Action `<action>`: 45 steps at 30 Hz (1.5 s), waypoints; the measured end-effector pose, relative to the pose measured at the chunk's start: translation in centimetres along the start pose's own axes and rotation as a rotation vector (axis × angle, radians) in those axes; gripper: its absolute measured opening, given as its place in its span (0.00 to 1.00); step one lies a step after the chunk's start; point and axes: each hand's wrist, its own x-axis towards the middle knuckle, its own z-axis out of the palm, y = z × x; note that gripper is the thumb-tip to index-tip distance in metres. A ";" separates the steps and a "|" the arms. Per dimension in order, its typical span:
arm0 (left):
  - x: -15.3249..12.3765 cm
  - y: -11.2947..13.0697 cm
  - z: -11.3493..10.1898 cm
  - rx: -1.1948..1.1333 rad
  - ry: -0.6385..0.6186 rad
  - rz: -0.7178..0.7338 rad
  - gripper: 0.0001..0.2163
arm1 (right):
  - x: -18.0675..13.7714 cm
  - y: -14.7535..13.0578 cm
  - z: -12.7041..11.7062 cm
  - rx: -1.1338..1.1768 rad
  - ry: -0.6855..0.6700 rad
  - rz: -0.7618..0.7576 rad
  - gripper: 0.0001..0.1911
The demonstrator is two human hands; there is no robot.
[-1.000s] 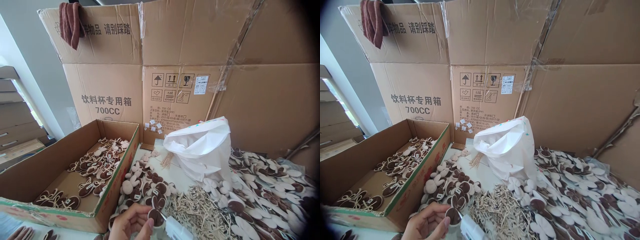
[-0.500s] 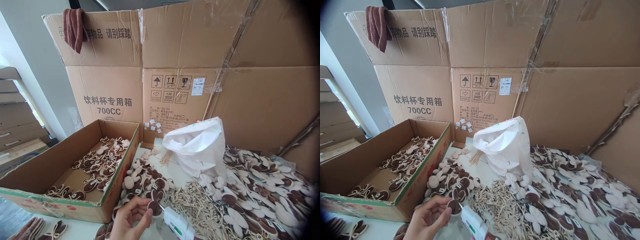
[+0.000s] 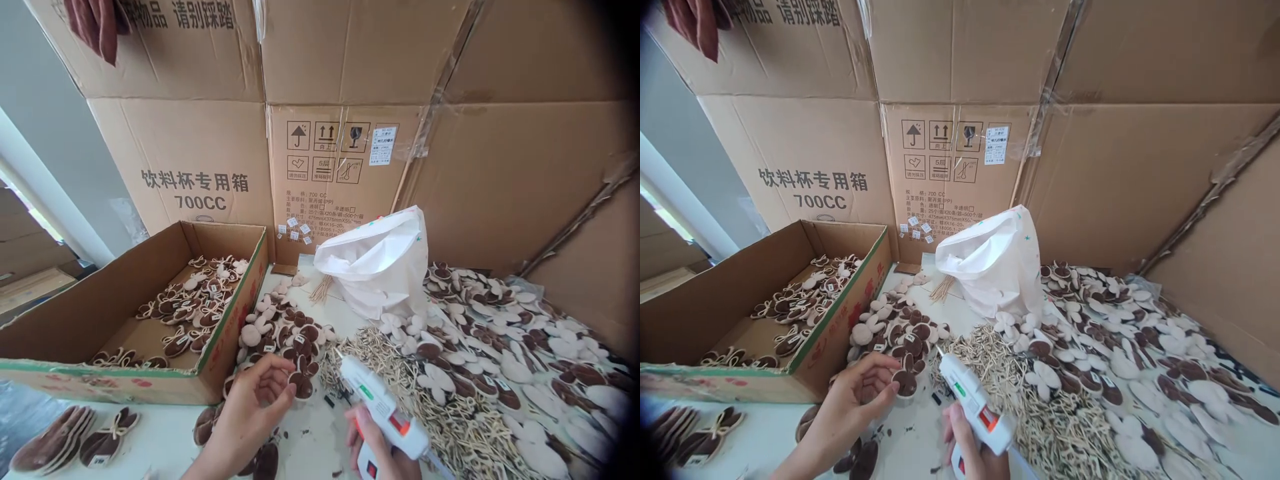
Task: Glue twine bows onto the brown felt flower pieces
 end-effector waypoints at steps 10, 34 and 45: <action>-1.1 0.8 0.5 0.548 -0.223 0.131 0.04 | -0.3 -2.2 0.1 0.218 -0.034 -0.014 0.21; 2.7 1.9 7.5 0.970 -0.431 0.586 0.06 | -0.1 -2.3 -0.6 0.271 -0.083 -0.087 0.19; 0.6 4.1 1.3 -0.065 -0.326 0.022 0.16 | -0.2 -2.5 -0.3 0.258 -0.056 -0.111 0.19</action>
